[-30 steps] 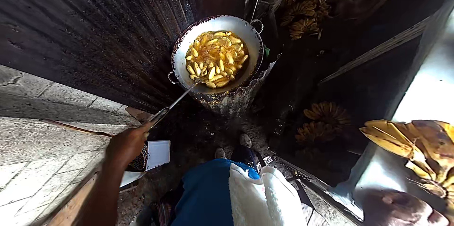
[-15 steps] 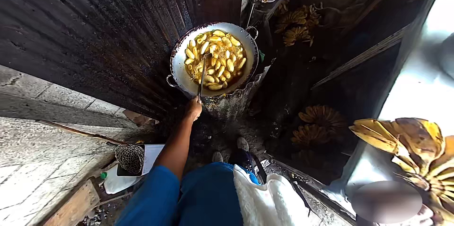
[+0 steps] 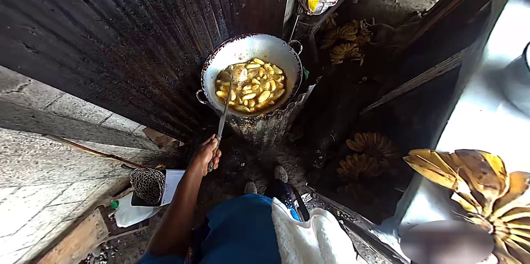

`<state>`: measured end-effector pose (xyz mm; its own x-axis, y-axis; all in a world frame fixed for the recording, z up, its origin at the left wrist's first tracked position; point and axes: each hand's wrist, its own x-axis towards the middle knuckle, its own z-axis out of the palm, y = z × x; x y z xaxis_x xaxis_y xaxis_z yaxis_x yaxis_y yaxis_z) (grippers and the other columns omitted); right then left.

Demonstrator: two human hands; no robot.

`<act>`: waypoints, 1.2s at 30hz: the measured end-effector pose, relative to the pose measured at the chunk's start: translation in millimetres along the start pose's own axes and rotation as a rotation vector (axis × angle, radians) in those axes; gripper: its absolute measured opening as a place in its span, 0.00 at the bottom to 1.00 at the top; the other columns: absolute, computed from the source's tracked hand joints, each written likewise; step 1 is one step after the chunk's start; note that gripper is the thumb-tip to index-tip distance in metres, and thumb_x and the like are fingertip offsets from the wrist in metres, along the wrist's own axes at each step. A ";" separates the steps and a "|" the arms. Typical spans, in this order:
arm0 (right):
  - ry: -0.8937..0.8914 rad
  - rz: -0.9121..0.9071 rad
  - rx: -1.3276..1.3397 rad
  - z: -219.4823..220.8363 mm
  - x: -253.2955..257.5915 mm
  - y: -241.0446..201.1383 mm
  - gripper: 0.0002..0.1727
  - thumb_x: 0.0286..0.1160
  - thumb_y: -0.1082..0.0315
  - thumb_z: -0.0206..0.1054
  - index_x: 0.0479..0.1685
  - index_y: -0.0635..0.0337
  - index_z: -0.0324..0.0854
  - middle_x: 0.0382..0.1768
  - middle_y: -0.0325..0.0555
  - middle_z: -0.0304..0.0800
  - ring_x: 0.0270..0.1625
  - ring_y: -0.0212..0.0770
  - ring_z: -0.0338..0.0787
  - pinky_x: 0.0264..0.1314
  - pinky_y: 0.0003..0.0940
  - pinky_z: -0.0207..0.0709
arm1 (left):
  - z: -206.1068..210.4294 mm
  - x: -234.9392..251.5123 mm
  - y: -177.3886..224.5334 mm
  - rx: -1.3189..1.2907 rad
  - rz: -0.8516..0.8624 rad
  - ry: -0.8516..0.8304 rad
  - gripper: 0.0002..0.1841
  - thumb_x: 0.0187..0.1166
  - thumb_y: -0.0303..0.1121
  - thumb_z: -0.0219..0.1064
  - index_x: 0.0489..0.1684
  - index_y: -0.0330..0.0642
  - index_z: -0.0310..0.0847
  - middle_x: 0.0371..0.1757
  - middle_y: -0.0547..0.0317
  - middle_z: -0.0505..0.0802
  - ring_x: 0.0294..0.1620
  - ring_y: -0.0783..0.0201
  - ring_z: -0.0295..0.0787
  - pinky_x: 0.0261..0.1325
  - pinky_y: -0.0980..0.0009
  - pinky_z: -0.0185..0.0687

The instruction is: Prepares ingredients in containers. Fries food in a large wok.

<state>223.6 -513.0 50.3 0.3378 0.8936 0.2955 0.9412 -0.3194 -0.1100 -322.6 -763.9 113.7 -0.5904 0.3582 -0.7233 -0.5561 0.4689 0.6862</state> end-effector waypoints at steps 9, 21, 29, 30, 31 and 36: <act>-0.014 0.006 0.025 1.1 -0.6 1.8 0.19 0.79 0.58 0.58 0.59 0.53 0.87 0.70 0.58 0.82 0.75 0.61 0.80 0.74 0.59 0.72 | 76.1 96.6 25.2 0.118 0.018 0.186 0.27 0.95 0.54 0.44 0.93 0.66 0.53 0.27 0.54 0.78 0.16 0.61 0.71 0.19 0.66 0.72; -0.089 0.070 0.111 -4.9 -1.1 -5.7 0.20 0.79 0.58 0.56 0.61 0.57 0.85 0.73 0.62 0.78 0.79 0.64 0.74 0.79 0.61 0.66 | 71.7 79.9 21.8 0.077 -0.067 -0.190 0.19 0.95 0.53 0.46 0.73 0.56 0.68 0.19 0.62 0.72 0.10 0.69 0.66 0.11 0.75 0.66; -0.089 0.050 0.113 -5.3 -1.7 -2.8 0.21 0.80 0.57 0.55 0.62 0.56 0.85 0.74 0.62 0.78 0.80 0.63 0.74 0.80 0.60 0.66 | -12.5 -29.4 10.7 0.970 0.105 -0.045 0.32 0.94 0.45 0.50 0.97 0.60 0.46 0.41 0.46 0.86 0.23 0.59 0.79 0.28 0.62 0.82; -0.092 0.049 0.120 -5.8 -1.8 -2.8 0.22 0.80 0.57 0.55 0.62 0.57 0.85 0.74 0.62 0.78 0.80 0.63 0.74 0.80 0.60 0.65 | -25.1 -40.5 9.9 1.005 0.133 -0.025 0.31 0.94 0.46 0.51 0.97 0.60 0.48 0.43 0.45 0.87 0.24 0.57 0.81 0.30 0.59 0.83; -0.094 0.048 0.117 -5.1 -1.3 -1.8 0.21 0.80 0.57 0.55 0.62 0.56 0.85 0.74 0.62 0.77 0.80 0.63 0.74 0.80 0.59 0.65 | -37.5 -52.2 9.7 1.026 0.157 -0.007 0.31 0.94 0.46 0.52 0.96 0.60 0.50 0.45 0.44 0.88 0.26 0.56 0.82 0.33 0.57 0.84; -0.085 0.024 0.133 -3.0 0.4 1.3 0.21 0.79 0.59 0.56 0.64 0.58 0.84 0.75 0.63 0.77 0.81 0.65 0.73 0.80 0.61 0.65 | -88.4 -119.5 22.8 1.003 0.181 0.034 0.29 0.93 0.43 0.54 0.94 0.62 0.56 0.38 0.50 0.87 0.21 0.61 0.79 0.25 0.62 0.80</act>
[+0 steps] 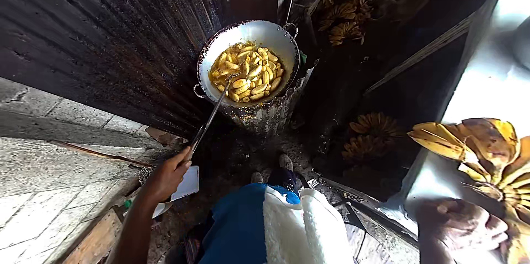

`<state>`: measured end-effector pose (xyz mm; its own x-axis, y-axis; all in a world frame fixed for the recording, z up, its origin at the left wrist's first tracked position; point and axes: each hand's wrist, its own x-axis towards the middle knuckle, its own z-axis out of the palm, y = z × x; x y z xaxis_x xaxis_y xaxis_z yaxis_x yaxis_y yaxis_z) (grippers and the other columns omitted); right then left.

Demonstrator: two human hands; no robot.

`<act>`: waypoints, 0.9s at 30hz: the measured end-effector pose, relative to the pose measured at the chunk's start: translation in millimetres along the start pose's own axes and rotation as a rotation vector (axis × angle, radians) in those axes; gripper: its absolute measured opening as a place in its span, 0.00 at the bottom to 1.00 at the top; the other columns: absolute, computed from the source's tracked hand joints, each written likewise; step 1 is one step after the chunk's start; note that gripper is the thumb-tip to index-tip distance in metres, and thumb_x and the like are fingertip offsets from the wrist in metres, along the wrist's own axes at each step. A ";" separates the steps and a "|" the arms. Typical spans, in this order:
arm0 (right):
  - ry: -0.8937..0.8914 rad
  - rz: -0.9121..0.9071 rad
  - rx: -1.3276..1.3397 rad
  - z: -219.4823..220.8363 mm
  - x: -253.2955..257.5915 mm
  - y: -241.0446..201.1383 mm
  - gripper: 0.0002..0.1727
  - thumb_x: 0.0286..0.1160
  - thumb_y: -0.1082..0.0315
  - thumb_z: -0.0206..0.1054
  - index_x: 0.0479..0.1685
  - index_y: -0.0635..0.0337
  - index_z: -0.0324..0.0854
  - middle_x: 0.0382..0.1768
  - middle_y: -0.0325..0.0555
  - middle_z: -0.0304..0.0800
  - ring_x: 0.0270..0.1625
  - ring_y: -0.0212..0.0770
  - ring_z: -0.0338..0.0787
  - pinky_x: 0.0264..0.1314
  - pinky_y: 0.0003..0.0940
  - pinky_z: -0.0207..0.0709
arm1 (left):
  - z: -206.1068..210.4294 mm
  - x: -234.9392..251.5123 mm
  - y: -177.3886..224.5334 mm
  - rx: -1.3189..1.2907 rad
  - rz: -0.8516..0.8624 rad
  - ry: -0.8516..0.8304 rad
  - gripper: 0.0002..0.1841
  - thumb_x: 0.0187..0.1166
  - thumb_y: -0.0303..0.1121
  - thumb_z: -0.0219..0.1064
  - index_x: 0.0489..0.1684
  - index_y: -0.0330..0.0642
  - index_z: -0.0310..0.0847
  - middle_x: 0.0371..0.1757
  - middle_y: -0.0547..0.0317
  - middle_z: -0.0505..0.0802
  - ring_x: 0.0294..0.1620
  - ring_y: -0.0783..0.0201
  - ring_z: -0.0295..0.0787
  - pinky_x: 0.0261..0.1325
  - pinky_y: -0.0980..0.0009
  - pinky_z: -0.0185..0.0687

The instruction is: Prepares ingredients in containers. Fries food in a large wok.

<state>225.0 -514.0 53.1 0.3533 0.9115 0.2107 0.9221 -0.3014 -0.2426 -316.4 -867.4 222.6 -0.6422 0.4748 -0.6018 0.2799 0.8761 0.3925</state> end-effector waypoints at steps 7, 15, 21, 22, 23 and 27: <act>0.012 0.034 -0.020 0.9 1.0 -2.7 0.20 0.78 0.58 0.56 0.60 0.55 0.86 0.73 0.61 0.79 0.80 0.63 0.75 0.80 0.58 0.66 | -40.2 -41.0 -24.0 -0.026 -0.004 -0.079 0.27 0.92 0.41 0.57 0.91 0.65 0.63 0.29 0.56 0.86 0.14 0.65 0.75 0.17 0.67 0.75; 0.024 0.034 -0.026 1.0 2.1 -4.7 0.19 0.79 0.60 0.55 0.59 0.56 0.86 0.73 0.61 0.79 0.80 0.63 0.75 0.81 0.58 0.65 | 31.6 35.6 30.9 0.356 0.127 -0.174 0.30 0.94 0.44 0.51 0.96 0.56 0.53 0.71 0.43 0.87 0.66 0.43 0.88 0.73 0.40 0.77; 0.034 0.031 -0.038 2.5 3.7 -4.5 0.20 0.79 0.60 0.56 0.60 0.56 0.86 0.72 0.62 0.79 0.78 0.63 0.76 0.79 0.59 0.67 | 99.1 104.9 94.5 0.520 0.104 -0.113 0.31 0.94 0.43 0.46 0.97 0.55 0.46 0.62 0.40 0.91 0.63 0.39 0.89 0.65 0.40 0.82; 0.033 0.034 -0.037 2.5 3.0 -4.0 0.20 0.79 0.59 0.56 0.60 0.56 0.86 0.72 0.62 0.79 0.79 0.63 0.76 0.79 0.58 0.67 | 107.0 113.6 103.4 0.525 0.095 -0.111 0.30 0.95 0.43 0.45 0.97 0.55 0.45 0.61 0.40 0.91 0.63 0.40 0.90 0.65 0.41 0.83; 0.037 0.036 -0.035 2.4 1.9 -3.4 0.20 0.78 0.59 0.56 0.60 0.56 0.86 0.72 0.61 0.80 0.79 0.63 0.76 0.79 0.58 0.67 | 114.5 122.0 111.6 0.525 0.082 -0.110 0.30 0.95 0.42 0.45 0.97 0.55 0.45 0.62 0.41 0.91 0.64 0.40 0.89 0.65 0.41 0.83; 0.032 0.054 -0.039 -3.3 0.7 -8.4 0.21 0.80 0.58 0.54 0.61 0.57 0.86 0.72 0.62 0.79 0.79 0.63 0.75 0.80 0.59 0.65 | 136.6 156.8 139.0 0.457 0.067 -0.059 0.31 0.94 0.42 0.47 0.96 0.54 0.45 0.64 0.41 0.91 0.67 0.42 0.88 0.67 0.42 0.82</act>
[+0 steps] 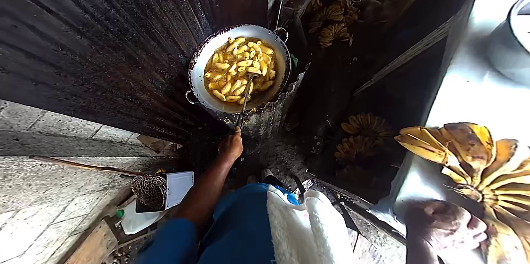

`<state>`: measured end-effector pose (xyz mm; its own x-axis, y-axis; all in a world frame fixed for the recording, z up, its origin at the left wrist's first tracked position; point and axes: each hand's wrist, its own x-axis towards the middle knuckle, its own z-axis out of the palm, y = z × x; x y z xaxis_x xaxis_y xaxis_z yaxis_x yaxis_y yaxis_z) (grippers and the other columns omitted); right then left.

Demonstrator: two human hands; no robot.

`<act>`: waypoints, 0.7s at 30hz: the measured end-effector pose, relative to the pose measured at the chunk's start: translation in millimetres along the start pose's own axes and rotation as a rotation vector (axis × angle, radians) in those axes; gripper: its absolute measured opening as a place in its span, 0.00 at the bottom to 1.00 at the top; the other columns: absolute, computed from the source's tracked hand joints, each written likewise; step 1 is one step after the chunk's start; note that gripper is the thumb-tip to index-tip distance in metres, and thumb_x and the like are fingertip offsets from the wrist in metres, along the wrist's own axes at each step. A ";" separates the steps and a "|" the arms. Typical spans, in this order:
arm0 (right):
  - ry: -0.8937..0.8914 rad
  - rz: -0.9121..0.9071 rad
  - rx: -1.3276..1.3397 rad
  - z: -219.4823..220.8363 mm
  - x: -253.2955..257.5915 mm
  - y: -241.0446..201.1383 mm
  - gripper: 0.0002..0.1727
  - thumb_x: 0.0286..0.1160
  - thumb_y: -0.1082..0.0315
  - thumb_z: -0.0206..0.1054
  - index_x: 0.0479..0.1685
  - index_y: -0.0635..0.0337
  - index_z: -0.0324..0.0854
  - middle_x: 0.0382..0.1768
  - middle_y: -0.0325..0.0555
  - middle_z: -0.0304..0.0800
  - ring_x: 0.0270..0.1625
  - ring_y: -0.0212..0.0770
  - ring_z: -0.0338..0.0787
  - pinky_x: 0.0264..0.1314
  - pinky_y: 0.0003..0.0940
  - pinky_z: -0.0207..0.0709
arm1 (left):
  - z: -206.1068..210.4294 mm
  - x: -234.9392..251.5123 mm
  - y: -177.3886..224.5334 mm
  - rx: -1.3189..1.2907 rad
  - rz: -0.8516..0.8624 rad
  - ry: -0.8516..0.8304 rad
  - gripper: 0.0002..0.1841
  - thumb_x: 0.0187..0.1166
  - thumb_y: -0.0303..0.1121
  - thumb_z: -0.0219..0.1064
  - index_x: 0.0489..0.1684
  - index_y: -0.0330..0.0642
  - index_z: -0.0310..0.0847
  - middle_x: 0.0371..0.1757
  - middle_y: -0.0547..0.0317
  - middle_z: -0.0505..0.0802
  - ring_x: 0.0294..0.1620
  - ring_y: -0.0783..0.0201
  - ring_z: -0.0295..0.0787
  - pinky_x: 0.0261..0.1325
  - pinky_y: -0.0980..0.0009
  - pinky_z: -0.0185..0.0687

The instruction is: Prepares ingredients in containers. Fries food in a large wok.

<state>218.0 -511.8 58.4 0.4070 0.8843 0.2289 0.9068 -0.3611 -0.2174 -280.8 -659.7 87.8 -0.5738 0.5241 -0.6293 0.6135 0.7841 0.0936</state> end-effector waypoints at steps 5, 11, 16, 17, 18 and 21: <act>-0.222 -0.322 0.401 -33.5 -37.3 -91.4 0.24 0.87 0.61 0.53 0.69 0.71 0.80 0.72 0.73 0.78 0.79 0.67 0.76 0.84 0.56 0.66 | 9.8 15.6 28.3 -0.553 0.094 0.033 0.31 0.91 0.44 0.56 0.93 0.48 0.57 0.56 0.35 0.91 0.48 0.43 0.93 0.54 0.44 0.88; -1.461 -0.069 0.983 -3.3 -143.0 -257.7 0.30 0.93 0.47 0.49 0.87 0.52 0.60 0.54 0.57 0.89 0.46 0.50 0.94 0.44 0.49 0.91 | 20.6 -37.6 74.2 -1.188 0.207 -0.197 0.27 0.94 0.46 0.53 0.90 0.50 0.62 0.43 0.40 0.92 0.26 0.55 0.90 0.31 0.61 0.89; -1.538 -0.462 0.460 30.9 -139.1 -296.6 0.38 0.90 0.61 0.58 0.95 0.46 0.43 0.42 0.53 0.83 0.25 0.43 0.83 0.27 0.39 0.82 | 20.1 -73.7 22.1 -0.864 0.311 -0.062 0.23 0.94 0.42 0.51 0.83 0.44 0.72 0.48 0.46 0.92 0.33 0.60 0.89 0.42 0.62 0.88; -1.428 -0.605 0.263 36.7 -132.7 -299.7 0.39 0.86 0.64 0.58 0.96 0.45 0.45 0.49 0.58 0.86 0.34 0.49 0.88 0.37 0.48 0.84 | 26.1 -73.6 -1.2 -0.788 0.258 0.020 0.24 0.94 0.43 0.52 0.84 0.46 0.72 0.52 0.45 0.92 0.40 0.57 0.91 0.49 0.57 0.89; -1.339 -0.708 0.128 39.1 -125.6 -301.7 0.39 0.84 0.65 0.59 0.96 0.45 0.47 0.57 0.63 0.88 0.48 0.57 0.91 0.51 0.59 0.84 | 34.3 -73.4 -27.6 -0.736 0.174 0.083 0.24 0.93 0.44 0.52 0.85 0.47 0.71 0.57 0.44 0.92 0.46 0.53 0.92 0.56 0.53 0.89; -1.243 -0.837 0.045 23.3 -102.0 -295.5 0.36 0.87 0.64 0.54 0.96 0.42 0.50 0.66 0.66 0.86 0.64 0.64 0.88 0.66 0.68 0.77 | 78.5 -77.3 -122.4 -0.703 -0.132 0.190 0.26 0.93 0.45 0.51 0.85 0.43 0.70 0.63 0.39 0.90 0.55 0.46 0.93 0.62 0.46 0.87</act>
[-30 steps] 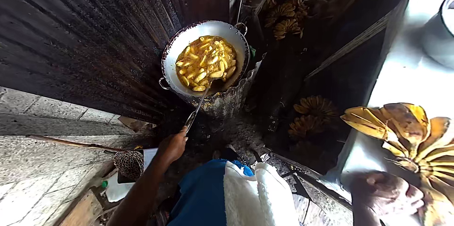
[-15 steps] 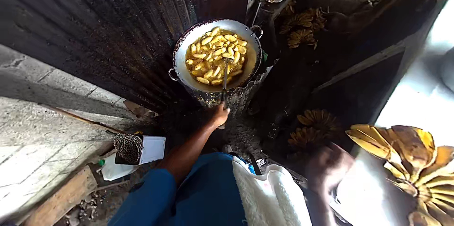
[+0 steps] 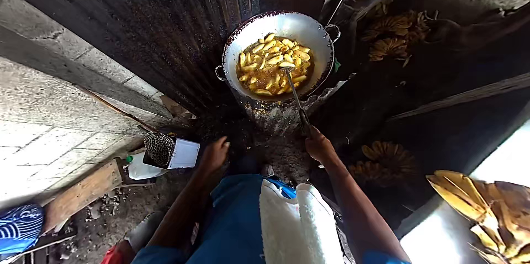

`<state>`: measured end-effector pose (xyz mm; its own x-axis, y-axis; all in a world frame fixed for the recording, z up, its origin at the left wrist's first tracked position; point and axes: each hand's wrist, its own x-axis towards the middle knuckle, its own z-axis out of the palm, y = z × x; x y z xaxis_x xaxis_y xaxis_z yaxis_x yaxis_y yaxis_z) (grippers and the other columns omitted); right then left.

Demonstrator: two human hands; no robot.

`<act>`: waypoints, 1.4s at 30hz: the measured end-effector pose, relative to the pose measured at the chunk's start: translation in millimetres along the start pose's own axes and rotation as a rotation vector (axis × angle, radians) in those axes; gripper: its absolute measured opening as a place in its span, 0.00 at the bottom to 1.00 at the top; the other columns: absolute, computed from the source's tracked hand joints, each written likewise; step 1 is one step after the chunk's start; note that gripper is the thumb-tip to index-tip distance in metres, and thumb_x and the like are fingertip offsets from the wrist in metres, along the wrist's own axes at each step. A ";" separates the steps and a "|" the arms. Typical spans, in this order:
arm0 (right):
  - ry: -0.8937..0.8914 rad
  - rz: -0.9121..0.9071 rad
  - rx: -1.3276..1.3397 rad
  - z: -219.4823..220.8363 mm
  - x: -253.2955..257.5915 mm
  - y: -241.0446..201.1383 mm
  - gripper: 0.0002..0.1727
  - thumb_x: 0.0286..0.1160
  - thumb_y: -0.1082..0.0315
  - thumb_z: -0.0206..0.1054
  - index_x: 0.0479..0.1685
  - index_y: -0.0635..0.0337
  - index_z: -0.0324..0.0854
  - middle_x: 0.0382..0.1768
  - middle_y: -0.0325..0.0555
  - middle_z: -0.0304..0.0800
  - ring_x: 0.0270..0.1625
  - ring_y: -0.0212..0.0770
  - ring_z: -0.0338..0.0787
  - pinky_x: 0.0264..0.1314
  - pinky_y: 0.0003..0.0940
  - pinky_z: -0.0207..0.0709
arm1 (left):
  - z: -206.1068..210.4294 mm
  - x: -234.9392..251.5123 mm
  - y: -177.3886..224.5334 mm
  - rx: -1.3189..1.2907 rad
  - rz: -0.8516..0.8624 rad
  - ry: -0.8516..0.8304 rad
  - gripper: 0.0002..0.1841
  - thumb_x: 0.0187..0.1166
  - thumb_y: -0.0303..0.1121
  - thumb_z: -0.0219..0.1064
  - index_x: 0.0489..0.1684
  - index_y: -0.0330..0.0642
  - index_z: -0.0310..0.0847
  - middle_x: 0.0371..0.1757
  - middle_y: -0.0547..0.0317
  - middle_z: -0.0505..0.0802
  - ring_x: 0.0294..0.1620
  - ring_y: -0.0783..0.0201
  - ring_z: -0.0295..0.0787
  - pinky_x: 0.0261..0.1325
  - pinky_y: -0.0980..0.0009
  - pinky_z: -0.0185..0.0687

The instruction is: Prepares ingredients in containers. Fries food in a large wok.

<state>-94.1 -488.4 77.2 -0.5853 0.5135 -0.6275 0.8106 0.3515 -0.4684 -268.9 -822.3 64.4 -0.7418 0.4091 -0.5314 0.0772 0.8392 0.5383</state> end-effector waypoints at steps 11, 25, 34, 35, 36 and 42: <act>-0.197 -0.042 0.191 -22.9 -129.5 49.6 0.35 0.89 0.61 0.58 0.95 0.37 0.53 0.41 0.47 0.86 0.24 0.38 0.81 0.26 0.39 0.80 | 10.3 -92.7 -258.4 -0.693 -0.962 0.452 0.22 0.91 0.41 0.56 0.74 0.33 0.71 0.55 0.30 0.88 0.43 0.40 0.92 0.43 0.43 0.89; -0.376 -0.088 0.259 72.5 6.8 -93.9 0.42 0.91 0.62 0.53 0.98 0.40 0.28 0.48 0.52 0.78 0.23 0.38 0.78 0.26 0.38 0.79 | -62.8 -69.7 -275.2 -0.772 -0.776 0.537 0.22 0.93 0.43 0.55 0.75 0.37 0.73 0.43 0.38 0.89 0.30 0.49 0.89 0.34 0.50 0.88; -0.232 -0.113 0.247 116.1 16.9 -149.5 0.37 0.93 0.64 0.52 0.96 0.45 0.36 0.32 0.51 0.76 0.18 0.43 0.77 0.20 0.43 0.78 | -322.5 -32.9 -212.8 -0.497 -0.283 1.041 0.24 0.92 0.37 0.53 0.81 0.32 0.70 0.61 0.30 0.88 0.52 0.40 0.92 0.58 0.41 0.86; -0.201 -0.132 0.215 117.6 10.4 -143.9 0.38 0.92 0.64 0.53 0.96 0.48 0.36 0.34 0.52 0.77 0.19 0.43 0.79 0.21 0.43 0.79 | -354.5 -30.7 -204.5 -0.470 -0.241 1.091 0.24 0.92 0.38 0.52 0.83 0.34 0.68 0.64 0.31 0.88 0.56 0.39 0.91 0.61 0.39 0.86; -0.168 -0.170 0.176 117.4 2.1 -136.8 0.39 0.90 0.65 0.55 0.96 0.52 0.38 0.42 0.57 0.81 0.27 0.45 0.84 0.29 0.46 0.83 | -386.0 -31.2 -195.2 -0.419 -0.207 1.153 0.25 0.92 0.39 0.52 0.83 0.36 0.68 0.65 0.32 0.88 0.58 0.38 0.91 0.63 0.38 0.85; -0.179 -0.144 0.225 125.7 -60.0 -115.7 0.42 0.86 0.60 0.60 0.97 0.44 0.40 0.55 0.61 0.85 0.31 0.47 0.86 0.32 0.49 0.84 | -532.4 -66.0 -162.9 0.049 -0.060 1.461 0.29 0.88 0.42 0.50 0.83 0.34 0.69 0.70 0.38 0.87 0.69 0.54 0.86 0.76 0.61 0.76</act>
<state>-155.3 -658.3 90.9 -0.7043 0.3181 -0.6347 0.7059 0.2189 -0.6736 -587.2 -1176.7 360.0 -0.7435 -0.3211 0.5866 0.0221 0.8649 0.5015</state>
